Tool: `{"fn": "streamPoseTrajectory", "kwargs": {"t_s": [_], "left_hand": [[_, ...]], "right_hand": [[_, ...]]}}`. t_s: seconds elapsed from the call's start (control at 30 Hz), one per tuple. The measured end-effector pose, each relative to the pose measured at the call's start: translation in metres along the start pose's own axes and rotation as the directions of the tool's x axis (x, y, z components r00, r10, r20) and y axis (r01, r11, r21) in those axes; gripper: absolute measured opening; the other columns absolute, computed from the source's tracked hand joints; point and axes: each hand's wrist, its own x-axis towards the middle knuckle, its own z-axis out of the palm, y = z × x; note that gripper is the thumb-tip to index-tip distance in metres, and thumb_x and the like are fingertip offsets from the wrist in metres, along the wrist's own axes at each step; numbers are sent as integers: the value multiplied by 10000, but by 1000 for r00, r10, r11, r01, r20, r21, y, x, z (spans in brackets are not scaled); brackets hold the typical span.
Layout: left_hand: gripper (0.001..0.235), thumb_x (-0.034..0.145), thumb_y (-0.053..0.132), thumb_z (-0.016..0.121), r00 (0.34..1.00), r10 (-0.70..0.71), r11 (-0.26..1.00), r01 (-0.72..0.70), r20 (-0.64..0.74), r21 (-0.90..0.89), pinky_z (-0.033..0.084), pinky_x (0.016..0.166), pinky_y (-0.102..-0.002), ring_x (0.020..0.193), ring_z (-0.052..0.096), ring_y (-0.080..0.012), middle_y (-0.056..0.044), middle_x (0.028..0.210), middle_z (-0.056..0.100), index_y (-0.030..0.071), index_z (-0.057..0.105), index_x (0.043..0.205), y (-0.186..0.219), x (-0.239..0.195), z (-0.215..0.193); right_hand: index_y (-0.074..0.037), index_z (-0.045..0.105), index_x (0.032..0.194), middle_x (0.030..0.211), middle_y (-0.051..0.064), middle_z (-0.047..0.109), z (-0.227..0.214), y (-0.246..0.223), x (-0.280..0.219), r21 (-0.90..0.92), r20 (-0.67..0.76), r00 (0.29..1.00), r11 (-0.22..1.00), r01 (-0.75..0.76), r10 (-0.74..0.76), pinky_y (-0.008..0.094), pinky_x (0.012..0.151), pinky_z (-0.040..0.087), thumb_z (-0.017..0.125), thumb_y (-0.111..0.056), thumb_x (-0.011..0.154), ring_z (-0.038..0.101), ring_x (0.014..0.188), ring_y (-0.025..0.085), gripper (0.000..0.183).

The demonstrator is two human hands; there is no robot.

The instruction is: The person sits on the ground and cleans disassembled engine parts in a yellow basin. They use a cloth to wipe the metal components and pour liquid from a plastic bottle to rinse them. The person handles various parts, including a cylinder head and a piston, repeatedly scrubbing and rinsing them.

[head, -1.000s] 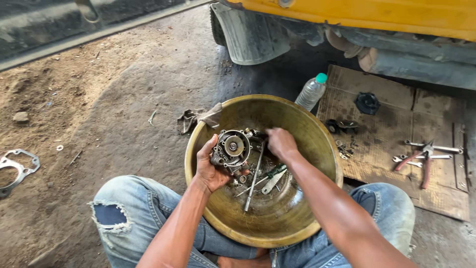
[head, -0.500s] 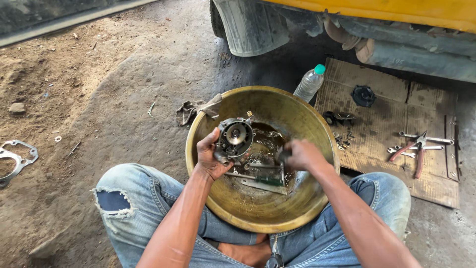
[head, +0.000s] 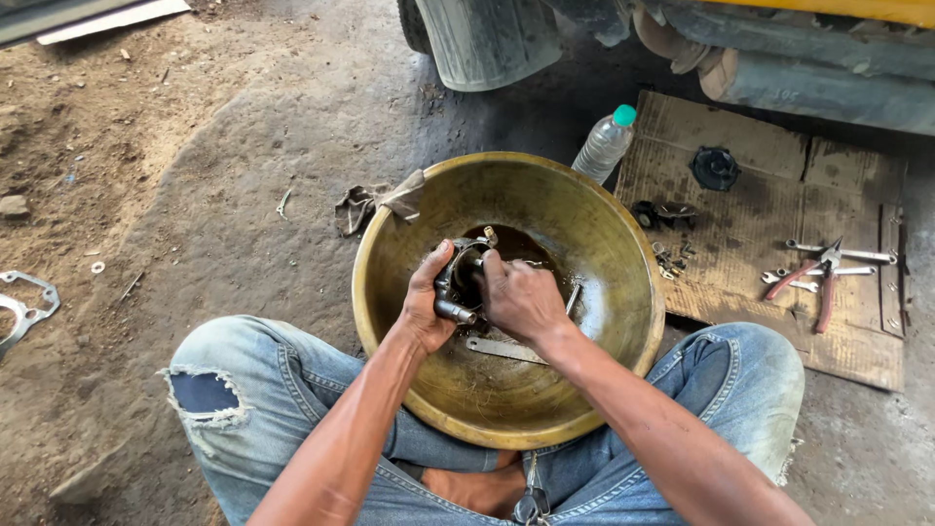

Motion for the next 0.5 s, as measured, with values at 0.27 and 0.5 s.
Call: {"fn": "streamPoseTrajectory", "kwargs": {"t_s": [0.27, 0.5], "left_hand": [[499, 837, 526, 764, 999, 20, 997, -23, 33, 69, 616, 688, -301, 754, 713, -145, -33, 891, 735, 98, 707, 1089, 1, -4, 7], [441, 871, 489, 749, 997, -66, 992, 61, 48, 115, 601, 648, -300, 712, 714, -136, -29, 882, 747, 98, 711, 1071, 2, -9, 14]], "right_hand": [[-3, 466, 1163, 679, 153, 650, 9, -4, -2, 192, 212, 949, 942, -274, 233, 429, 443, 510, 453, -307, 1071, 647, 509, 311, 318], [-43, 416, 1282, 794, 158, 628, 2, 16, -3, 13, 385, 908, 983, -183, 164, 430, 536, 602, 369, -175, 1134, 668, 715, 262, 204]]}}
